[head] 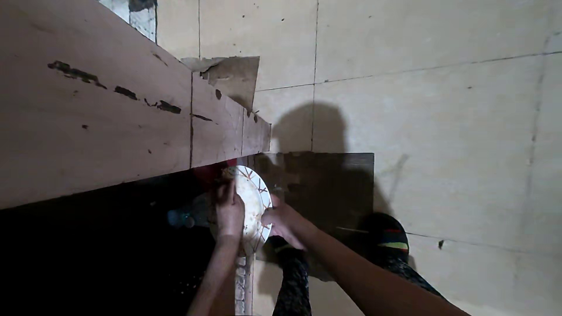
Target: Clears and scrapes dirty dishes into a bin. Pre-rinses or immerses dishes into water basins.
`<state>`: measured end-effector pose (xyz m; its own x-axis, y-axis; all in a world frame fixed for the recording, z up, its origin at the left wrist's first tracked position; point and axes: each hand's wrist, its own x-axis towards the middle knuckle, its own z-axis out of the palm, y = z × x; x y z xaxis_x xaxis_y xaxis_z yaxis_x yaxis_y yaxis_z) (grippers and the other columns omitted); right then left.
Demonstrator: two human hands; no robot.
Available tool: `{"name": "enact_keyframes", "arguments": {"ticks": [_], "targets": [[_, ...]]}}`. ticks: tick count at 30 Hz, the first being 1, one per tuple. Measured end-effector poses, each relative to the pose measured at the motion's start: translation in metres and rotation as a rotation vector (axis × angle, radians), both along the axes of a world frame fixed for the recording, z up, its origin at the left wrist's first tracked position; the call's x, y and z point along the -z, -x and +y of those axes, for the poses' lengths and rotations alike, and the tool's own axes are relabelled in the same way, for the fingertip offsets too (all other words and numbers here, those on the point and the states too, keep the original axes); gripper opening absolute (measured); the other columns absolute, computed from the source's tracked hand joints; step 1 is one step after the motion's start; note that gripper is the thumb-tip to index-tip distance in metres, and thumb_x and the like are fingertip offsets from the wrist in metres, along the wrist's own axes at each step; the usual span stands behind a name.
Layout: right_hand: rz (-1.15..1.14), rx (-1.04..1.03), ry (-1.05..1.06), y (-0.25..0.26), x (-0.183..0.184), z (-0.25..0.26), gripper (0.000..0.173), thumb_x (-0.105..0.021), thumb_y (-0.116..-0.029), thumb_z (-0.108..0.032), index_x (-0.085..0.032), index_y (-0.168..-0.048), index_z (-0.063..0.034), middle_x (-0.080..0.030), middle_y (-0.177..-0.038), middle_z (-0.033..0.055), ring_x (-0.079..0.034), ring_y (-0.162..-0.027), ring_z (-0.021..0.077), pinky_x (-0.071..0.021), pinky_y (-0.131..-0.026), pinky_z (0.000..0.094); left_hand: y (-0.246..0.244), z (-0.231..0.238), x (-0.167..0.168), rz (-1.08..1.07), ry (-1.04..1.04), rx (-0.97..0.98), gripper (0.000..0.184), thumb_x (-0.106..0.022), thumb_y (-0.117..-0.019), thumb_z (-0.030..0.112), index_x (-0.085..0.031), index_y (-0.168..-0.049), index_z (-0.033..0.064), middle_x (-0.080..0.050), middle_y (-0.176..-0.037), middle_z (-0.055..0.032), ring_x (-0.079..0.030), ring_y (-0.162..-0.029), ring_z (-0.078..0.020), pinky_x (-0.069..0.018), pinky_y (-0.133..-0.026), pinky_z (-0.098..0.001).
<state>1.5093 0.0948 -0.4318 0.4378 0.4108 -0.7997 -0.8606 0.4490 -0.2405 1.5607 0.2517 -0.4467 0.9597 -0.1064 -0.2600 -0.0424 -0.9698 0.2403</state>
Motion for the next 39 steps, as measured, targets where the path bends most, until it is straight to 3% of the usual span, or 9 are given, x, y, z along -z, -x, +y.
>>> {"name": "enact_keyframes", "arguments": {"ticks": [4, 7, 11, 14, 19, 25, 28, 32, 39], "targets": [[-0.044, 0.028, -0.007, -0.005, 0.006, -0.002, 0.069, -0.054, -0.0935, 0.007, -0.033, -0.154, -0.0166, -0.059, -0.130, 0.0179, -0.065, -0.111, 0.0294, -0.0584, -0.085, 0.0460, -0.040, 0.017, 0.010, 0.163, 0.059, -0.118, 0.040, -0.048, -0.1060, 0.007, -0.059, -0.144, 0.0110, -0.050, -0.150, -0.0212, -0.049, -0.136, -0.0397, -0.0410, -0.111, -0.0588], [-0.050, -0.007, 0.006, -0.006, 0.009, -0.001, 0.068, -0.055, -0.0937, 0.007, -0.032, -0.154, -0.0159, -0.058, -0.129, 0.0173, -0.064, -0.109, 0.0283, -0.0568, -0.085, 0.0452, -0.068, 0.028, 0.015, 0.160, 0.128, -0.173, 0.036, -0.054, -0.1041, 0.005, -0.061, -0.139, 0.0040, -0.054, -0.146, -0.0223, -0.053, -0.133, -0.0386, -0.0427, -0.111, -0.0567], [-0.020, -0.027, 0.023, -0.005, 0.011, 0.001, 0.069, -0.054, -0.0939, 0.007, -0.031, -0.155, -0.0166, -0.058, -0.130, 0.0177, -0.063, -0.111, 0.0296, -0.0567, -0.086, 0.0462, -0.070, 0.037, 0.007, -0.018, 0.385, -0.466, 0.027, -0.052, -0.1026, -0.002, -0.060, -0.127, -0.0090, -0.062, -0.128, -0.0217, -0.061, -0.116, -0.0236, -0.0489, -0.103, -0.0366], [0.000, 0.003, 0.038, -0.005, 0.010, -0.002, 0.072, -0.054, -0.0937, 0.008, -0.029, -0.156, -0.0172, -0.057, -0.132, 0.0184, -0.064, -0.111, 0.0303, -0.0574, -0.085, 0.0473, -0.034, 0.029, -0.047, 0.123, 0.098, -0.315, 0.031, -0.044, -0.1057, 0.000, -0.066, -0.128, -0.0027, -0.063, -0.134, -0.0225, -0.058, -0.127, -0.0341, -0.0444, -0.110, -0.0505], [0.042, 0.116, -0.002, -0.005, 0.008, -0.004, 0.065, -0.051, -0.0974, 0.007, -0.030, -0.155, -0.0162, -0.061, -0.123, 0.0190, -0.069, -0.101, 0.0294, -0.0596, -0.079, 0.0448, 0.014, 0.007, -0.055, 0.330, 0.026, -0.216, 0.030, -0.049, -0.1032, 0.001, -0.074, -0.119, 0.0050, -0.065, -0.130, -0.0175, -0.061, -0.123, -0.0281, -0.0489, -0.105, -0.0451], [0.020, 0.044, 0.019, 0.003, 0.010, -0.005, 0.065, -0.051, -0.0965, 0.007, -0.032, -0.154, -0.0165, -0.060, -0.126, 0.0180, -0.067, -0.104, 0.0293, -0.0588, -0.080, 0.0456, -0.059, 0.029, -0.008, 0.264, -0.044, -0.152, 0.041, -0.054, -0.1041, 0.005, -0.055, -0.145, 0.0026, -0.054, -0.147, -0.0225, -0.052, -0.136, -0.0391, -0.0413, -0.113, -0.0562], [0.062, 0.105, 0.031, 0.021, 0.006, -0.013, 0.065, -0.051, -0.0967, 0.007, -0.031, -0.154, -0.0158, -0.060, -0.124, 0.0195, -0.067, -0.102, 0.0304, -0.0590, -0.079, 0.0464, -0.072, 0.032, -0.014, 0.136, 0.374, -0.505, 0.047, -0.052, -0.1031, -0.001, -0.045, -0.150, -0.0023, -0.049, -0.151, -0.0222, -0.049, -0.139, -0.0315, -0.0398, -0.115, -0.0479], [0.072, 0.142, 0.104, 0.043, -0.025, -0.048, 0.062, -0.052, -0.0982, 0.005, -0.031, -0.154, -0.0139, -0.061, -0.119, 0.0181, -0.067, -0.097, 0.0267, -0.0592, -0.077, 0.0435, -0.014, 0.027, -0.062, -0.066, 0.433, -0.697, 0.046, -0.051, -0.1042, 0.003, -0.045, -0.150, -0.0018, -0.047, -0.153, -0.0219, -0.047, -0.140, -0.0314, -0.0404, -0.114, -0.0480], [0.104, 0.278, 0.175, 0.098, -0.148, -0.151, 0.079, -0.054, -0.0864, 0.014, -0.028, -0.155, -0.0157, -0.063, -0.118, 0.0183, -0.069, -0.093, 0.0294, -0.0600, -0.071, 0.0472, 0.165, 0.026, -0.169, 0.355, 0.293, -0.565, 0.038, -0.050, -0.1079, 0.014, -0.056, -0.137, -0.0100, -0.058, -0.139, -0.0293, -0.056, -0.131, -0.0391, -0.0428, -0.113, -0.0519]]}}
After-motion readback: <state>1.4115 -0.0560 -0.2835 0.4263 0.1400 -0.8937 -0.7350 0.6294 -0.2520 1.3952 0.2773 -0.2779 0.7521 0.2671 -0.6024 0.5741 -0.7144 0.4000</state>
